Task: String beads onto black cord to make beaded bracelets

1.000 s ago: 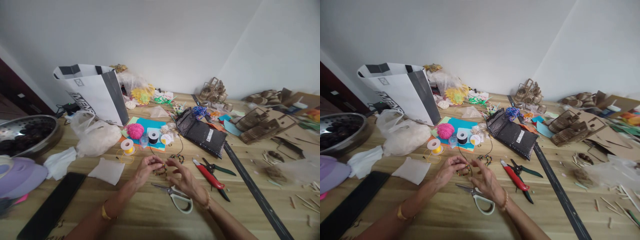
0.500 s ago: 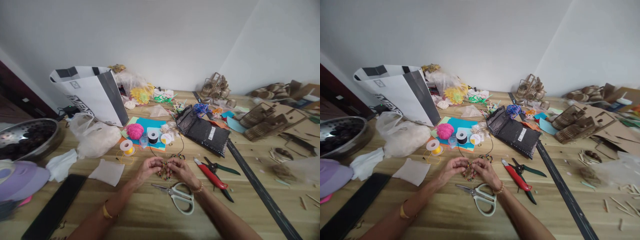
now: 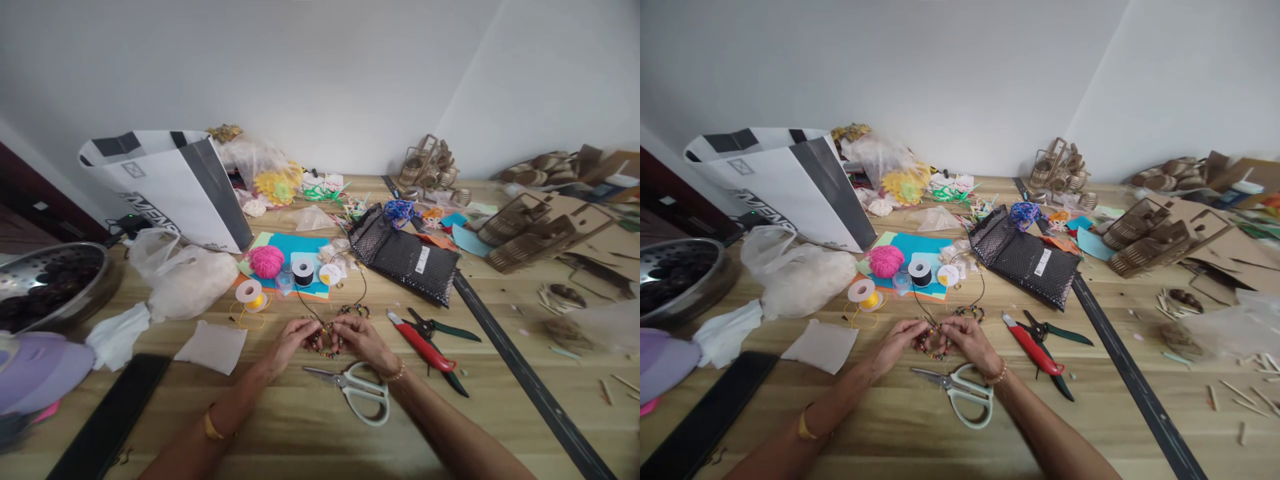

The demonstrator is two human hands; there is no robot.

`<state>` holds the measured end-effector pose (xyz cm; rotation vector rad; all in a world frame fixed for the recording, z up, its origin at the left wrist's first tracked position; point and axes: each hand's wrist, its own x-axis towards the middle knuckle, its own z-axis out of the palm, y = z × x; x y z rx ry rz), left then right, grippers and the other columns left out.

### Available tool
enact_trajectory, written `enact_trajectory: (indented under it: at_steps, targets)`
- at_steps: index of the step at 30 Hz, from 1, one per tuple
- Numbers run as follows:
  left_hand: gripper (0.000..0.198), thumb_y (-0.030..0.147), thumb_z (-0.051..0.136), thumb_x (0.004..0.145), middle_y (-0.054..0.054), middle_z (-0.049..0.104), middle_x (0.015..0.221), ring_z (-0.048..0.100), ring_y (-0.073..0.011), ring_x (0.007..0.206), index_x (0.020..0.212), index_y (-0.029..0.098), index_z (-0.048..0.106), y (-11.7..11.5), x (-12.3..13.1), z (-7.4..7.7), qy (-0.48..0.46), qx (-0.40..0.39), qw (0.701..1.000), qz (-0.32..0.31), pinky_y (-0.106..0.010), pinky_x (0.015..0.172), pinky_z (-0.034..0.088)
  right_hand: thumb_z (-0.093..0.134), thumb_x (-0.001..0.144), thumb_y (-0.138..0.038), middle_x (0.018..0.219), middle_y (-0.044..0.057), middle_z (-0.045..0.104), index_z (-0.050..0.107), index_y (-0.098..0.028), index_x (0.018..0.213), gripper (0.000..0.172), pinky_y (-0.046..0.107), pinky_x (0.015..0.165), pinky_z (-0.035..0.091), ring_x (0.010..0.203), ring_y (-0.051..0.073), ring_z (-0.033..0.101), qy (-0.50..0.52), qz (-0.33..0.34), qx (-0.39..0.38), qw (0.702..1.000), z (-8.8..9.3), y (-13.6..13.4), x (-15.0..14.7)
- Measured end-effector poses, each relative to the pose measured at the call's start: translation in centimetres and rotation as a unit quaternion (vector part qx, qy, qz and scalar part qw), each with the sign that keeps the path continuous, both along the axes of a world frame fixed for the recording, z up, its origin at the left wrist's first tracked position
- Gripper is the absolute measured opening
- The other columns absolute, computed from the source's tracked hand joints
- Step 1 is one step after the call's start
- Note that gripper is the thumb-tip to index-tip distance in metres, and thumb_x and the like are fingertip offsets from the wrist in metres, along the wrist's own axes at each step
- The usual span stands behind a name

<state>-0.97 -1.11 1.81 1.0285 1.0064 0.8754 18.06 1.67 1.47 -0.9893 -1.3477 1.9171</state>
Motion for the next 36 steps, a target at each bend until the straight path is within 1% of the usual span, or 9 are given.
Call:
enact_trajectory:
  at_steps: [3, 6, 10, 14, 20, 24, 27, 31, 36]
  targets:
    - [0.027, 0.04, 0.069, 0.075, -0.001, 0.062, 0.061, 0.052, -0.0124, 0.058, 0.072, 0.014, 0.067, 0.04, -0.12, 0.2, -0.012, 0.002, 1.0, -0.008, -0.024, 0.059, 0.037, 0.07, 0.075, -0.055, 0.065, 0.0, 0.064, 0.064, -0.015, 0.087, 0.042, 0.021, 0.05, 0.044, 0.056, 0.012, 0.061, 0.004, 0.006, -0.004, 1.0, 0.46, -0.05, 0.02]
    - [0.021, 0.034, 0.072, 0.071, 0.0, 0.063, 0.061, 0.052, -0.0121, 0.059, 0.075, 0.014, 0.065, 0.1, -0.17, 0.32, -0.033, -0.004, 0.999, 0.007, -0.024, 0.059, 0.037, 0.073, 0.073, -0.052, 0.066, 0.0, 0.066, 0.066, -0.014, 0.093, 0.043, 0.02, 0.051, 0.043, 0.059, 0.012, 0.062, 0.008, 0.001, -0.008, 1.0, 0.63, -0.08, 0.09]
    - [0.018, 0.025, 0.075, 0.063, 0.0, 0.063, 0.064, 0.054, -0.0122, 0.062, 0.073, 0.014, 0.064, 0.22, -0.22, 0.29, -0.038, -0.011, 0.999, 0.03, -0.024, 0.061, 0.038, 0.078, 0.069, -0.048, 0.069, 0.001, 0.068, 0.066, -0.015, 0.084, 0.038, 0.02, 0.052, 0.043, 0.061, 0.011, 0.061, 0.01, -0.012, -0.008, 1.0, 0.57, -0.04, 0.13]
    - [0.021, 0.021, 0.078, 0.057, -0.001, 0.066, 0.07, 0.056, -0.0133, 0.068, 0.074, 0.015, 0.067, 0.29, -0.29, 0.56, -0.038, -0.007, 0.999, 0.026, -0.025, 0.067, 0.042, 0.077, 0.07, -0.048, 0.07, 0.0, 0.067, 0.064, -0.016, 0.082, 0.036, 0.02, 0.054, 0.044, 0.061, 0.01, 0.059, 0.038, -0.041, -0.003, 0.998, 0.62, 0.04, 0.18]
    - [0.022, 0.025, 0.078, 0.059, -0.003, 0.069, 0.071, 0.059, -0.0148, 0.069, 0.075, 0.015, 0.068, 0.28, -0.26, 1.04, -0.04, -0.003, 0.999, 0.023, -0.026, 0.066, 0.043, 0.078, 0.071, -0.043, 0.071, -0.001, 0.065, 0.064, -0.017, 0.084, 0.032, 0.02, 0.054, 0.044, 0.062, 0.01, 0.058, 0.052, -0.052, -0.014, 0.997, 0.56, 0.18, 0.36]
    - [0.026, 0.035, 0.072, 0.068, -0.004, 0.067, 0.07, 0.058, -0.015, 0.067, 0.082, 0.014, 0.069, 0.34, -0.24, 0.53, -0.036, 0.006, 0.998, 0.043, -0.026, 0.062, 0.041, 0.078, 0.071, -0.041, 0.071, -0.001, 0.065, 0.064, -0.017, 0.086, 0.031, 0.019, 0.052, 0.044, 0.062, 0.01, 0.058, 0.071, -0.058, -0.015, 0.996, 0.43, 0.29, 0.46]
    - [0.029, 0.039, 0.07, 0.071, -0.003, 0.066, 0.068, 0.056, -0.0148, 0.065, 0.086, 0.013, 0.071, 0.38, -0.2, 0.24, -0.002, 0.013, 0.999, 0.04, -0.027, 0.062, 0.04, 0.079, 0.071, -0.039, 0.074, 0.001, 0.067, 0.065, -0.017, 0.089, 0.032, 0.02, 0.053, 0.046, 0.064, 0.011, 0.06, 0.072, -0.049, -0.005, 0.996, 0.57, 0.28, 0.5]
    - [0.023, 0.035, 0.071, 0.069, -0.001, 0.064, 0.063, 0.053, -0.0133, 0.062, 0.078, 0.014, 0.071, 0.39, -0.12, 0.52, 0.044, 0.01, 0.999, 0.014, -0.026, 0.062, 0.039, 0.078, 0.072, -0.04, 0.08, 0.003, 0.068, 0.064, -0.017, 0.095, 0.035, 0.022, 0.056, 0.048, 0.071, 0.014, 0.064, 0.073, -0.03, 0.026, 0.997, 0.63, 0.1, 0.42]
    - [0.021, 0.034, 0.072, 0.07, 0.0, 0.064, 0.061, 0.055, -0.013, 0.061, 0.071, 0.014, 0.066, 0.45, -0.21, 0.7, -0.004, 0.017, 1.0, 0.021, -0.026, 0.065, 0.04, 0.077, 0.072, -0.042, 0.079, 0.003, 0.067, 0.065, -0.016, 0.098, 0.039, 0.022, 0.056, 0.045, 0.067, 0.012, 0.061, 0.025, -0.011, 0.052, 0.998, 0.27, -0.08, 0.3]
